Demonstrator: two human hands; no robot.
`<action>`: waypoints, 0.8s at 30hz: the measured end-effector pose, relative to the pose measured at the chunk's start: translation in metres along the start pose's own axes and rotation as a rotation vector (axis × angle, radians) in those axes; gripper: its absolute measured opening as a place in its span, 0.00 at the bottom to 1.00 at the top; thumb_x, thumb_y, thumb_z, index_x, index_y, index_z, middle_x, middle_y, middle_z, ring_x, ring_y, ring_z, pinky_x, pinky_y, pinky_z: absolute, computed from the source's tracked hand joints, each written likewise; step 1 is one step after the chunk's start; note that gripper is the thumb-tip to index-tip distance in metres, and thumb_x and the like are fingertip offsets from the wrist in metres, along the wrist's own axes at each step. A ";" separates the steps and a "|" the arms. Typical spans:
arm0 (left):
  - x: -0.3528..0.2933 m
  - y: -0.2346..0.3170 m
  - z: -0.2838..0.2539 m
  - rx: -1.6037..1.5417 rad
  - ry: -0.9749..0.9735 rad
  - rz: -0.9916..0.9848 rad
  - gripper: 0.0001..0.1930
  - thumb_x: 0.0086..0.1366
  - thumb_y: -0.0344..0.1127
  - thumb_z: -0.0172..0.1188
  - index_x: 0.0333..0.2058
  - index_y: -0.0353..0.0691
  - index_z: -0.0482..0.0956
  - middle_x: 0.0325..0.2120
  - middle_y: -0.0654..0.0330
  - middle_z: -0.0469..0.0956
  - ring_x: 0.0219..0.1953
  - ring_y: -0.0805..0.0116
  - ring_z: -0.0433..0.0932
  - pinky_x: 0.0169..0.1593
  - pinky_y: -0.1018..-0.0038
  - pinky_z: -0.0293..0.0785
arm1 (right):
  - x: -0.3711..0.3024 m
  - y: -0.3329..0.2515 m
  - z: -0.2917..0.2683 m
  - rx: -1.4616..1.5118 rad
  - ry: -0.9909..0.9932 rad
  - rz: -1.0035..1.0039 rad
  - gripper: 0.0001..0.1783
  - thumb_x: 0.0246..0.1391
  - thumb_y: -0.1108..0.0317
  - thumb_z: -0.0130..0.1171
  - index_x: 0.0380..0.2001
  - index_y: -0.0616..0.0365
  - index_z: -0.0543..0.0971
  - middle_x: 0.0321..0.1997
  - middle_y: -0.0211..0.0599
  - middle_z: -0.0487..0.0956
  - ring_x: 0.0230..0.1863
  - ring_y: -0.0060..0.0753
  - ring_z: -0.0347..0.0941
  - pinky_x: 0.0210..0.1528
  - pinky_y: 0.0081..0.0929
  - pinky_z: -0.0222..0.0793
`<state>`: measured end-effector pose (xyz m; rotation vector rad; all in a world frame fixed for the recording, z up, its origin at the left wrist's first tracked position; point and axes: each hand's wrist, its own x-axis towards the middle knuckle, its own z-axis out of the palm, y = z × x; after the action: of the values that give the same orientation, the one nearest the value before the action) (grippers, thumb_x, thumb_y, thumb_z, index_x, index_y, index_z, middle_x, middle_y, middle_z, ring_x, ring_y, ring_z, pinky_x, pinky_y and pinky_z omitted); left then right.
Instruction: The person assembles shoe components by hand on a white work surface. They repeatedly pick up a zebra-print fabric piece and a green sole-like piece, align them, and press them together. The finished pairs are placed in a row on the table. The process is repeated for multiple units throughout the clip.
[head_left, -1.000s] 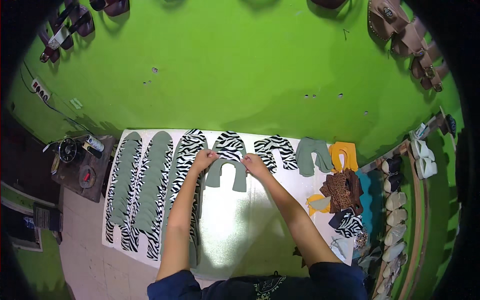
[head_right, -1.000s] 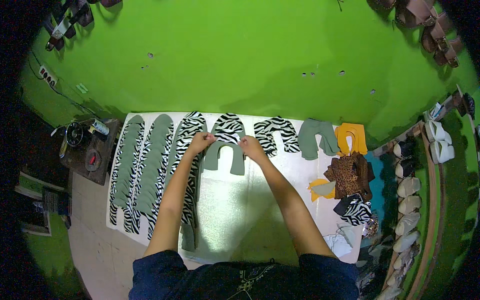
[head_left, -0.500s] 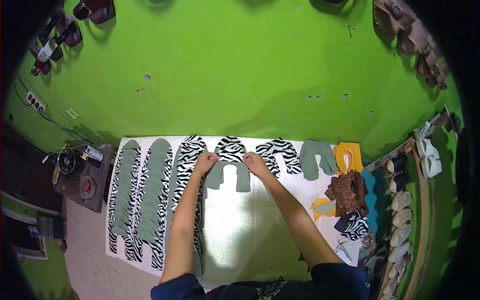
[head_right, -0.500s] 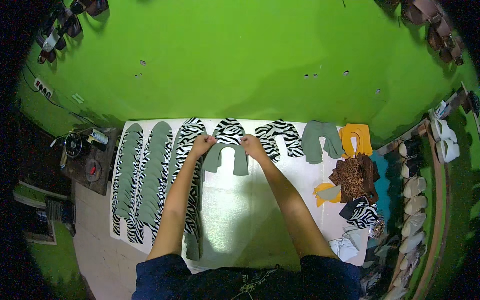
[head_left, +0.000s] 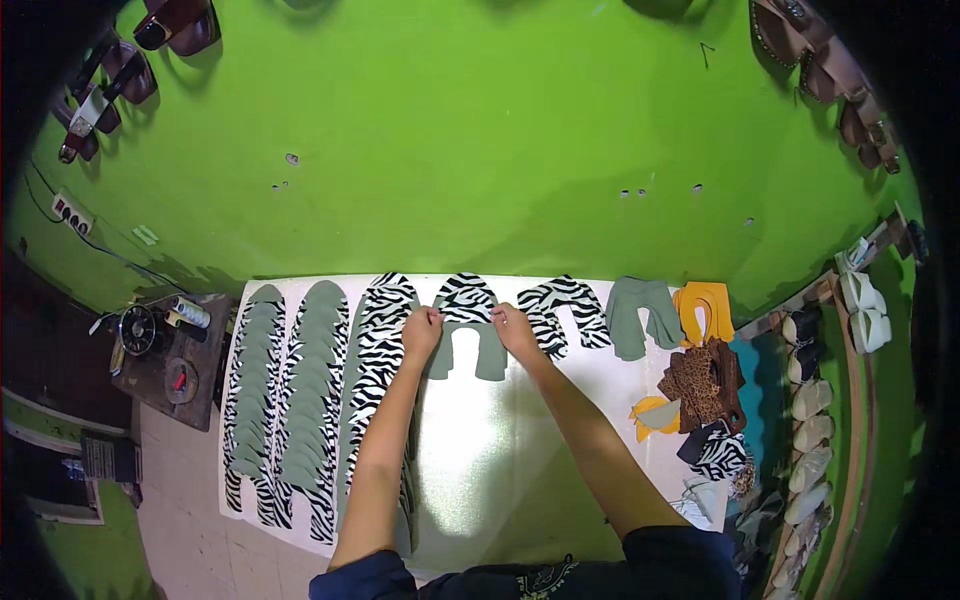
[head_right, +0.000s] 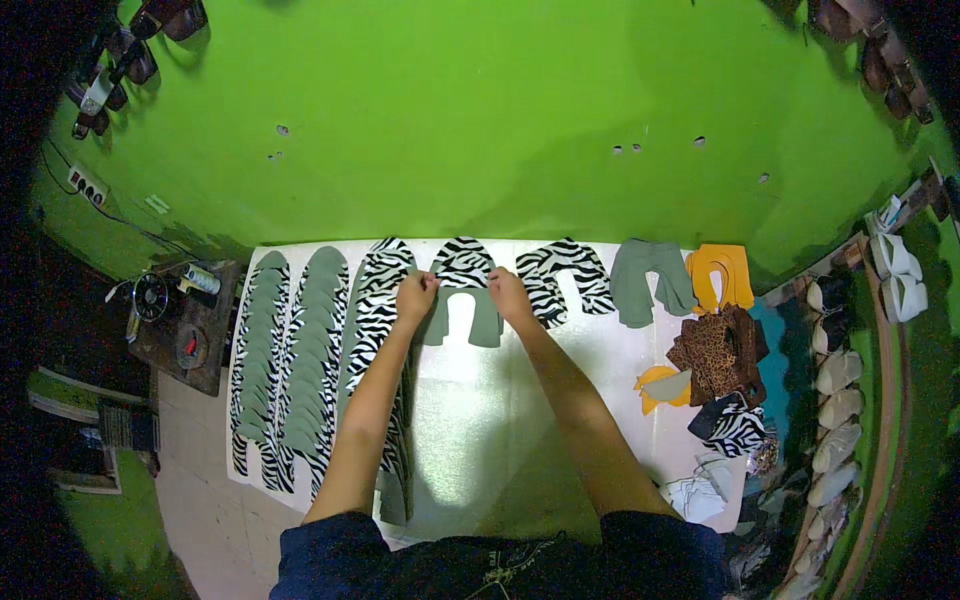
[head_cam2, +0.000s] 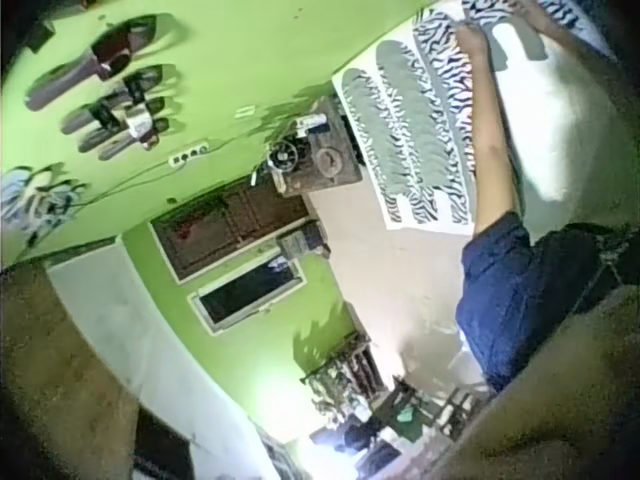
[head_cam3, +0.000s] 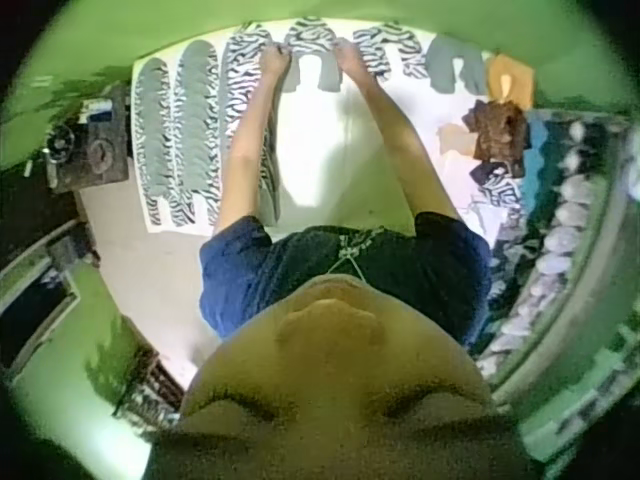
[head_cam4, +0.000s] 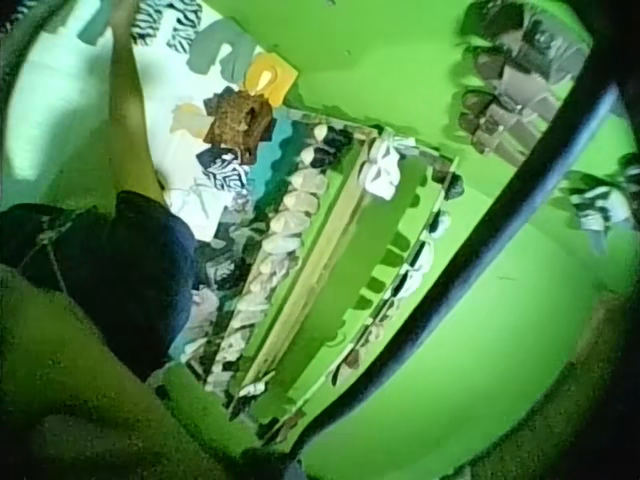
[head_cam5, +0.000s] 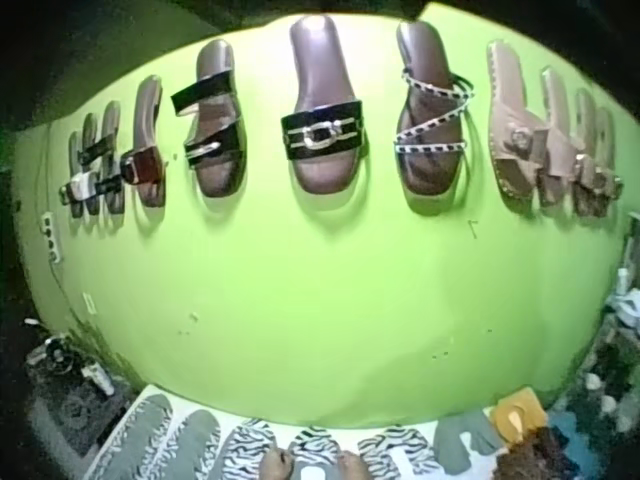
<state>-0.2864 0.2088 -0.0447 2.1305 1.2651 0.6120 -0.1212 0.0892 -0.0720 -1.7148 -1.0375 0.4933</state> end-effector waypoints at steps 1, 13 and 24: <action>-0.001 -0.002 -0.001 -0.016 -0.005 -0.027 0.13 0.53 0.41 0.61 0.29 0.35 0.78 0.22 0.53 0.77 0.25 0.59 0.77 0.31 0.68 0.72 | 0.000 -0.004 0.002 -0.065 -0.013 0.014 0.10 0.49 0.72 0.50 0.35 0.64 0.73 0.26 0.49 0.76 0.28 0.44 0.74 0.31 0.32 0.69; -0.003 -0.010 -0.015 -0.253 -0.243 0.033 0.17 0.56 0.37 0.60 0.40 0.32 0.72 0.31 0.56 0.75 0.34 0.68 0.73 0.42 0.73 0.69 | -0.023 -0.028 -0.011 0.057 -0.129 0.084 0.20 0.45 0.71 0.59 0.44 0.61 0.69 0.42 0.48 0.69 0.41 0.40 0.68 0.42 0.30 0.68; -0.019 -0.016 -0.036 -0.318 -0.458 -0.050 0.15 0.52 0.29 0.63 0.41 0.38 0.77 0.36 0.63 0.76 0.35 0.74 0.71 0.41 0.79 0.67 | -0.045 -0.025 -0.007 0.150 -0.087 0.018 0.13 0.46 0.77 0.56 0.39 0.61 0.74 0.45 0.42 0.67 0.42 0.33 0.70 0.46 0.25 0.68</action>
<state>-0.3282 0.2069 -0.0315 1.8294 0.8976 0.2576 -0.1506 0.0507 -0.0535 -1.5823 -1.0212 0.6459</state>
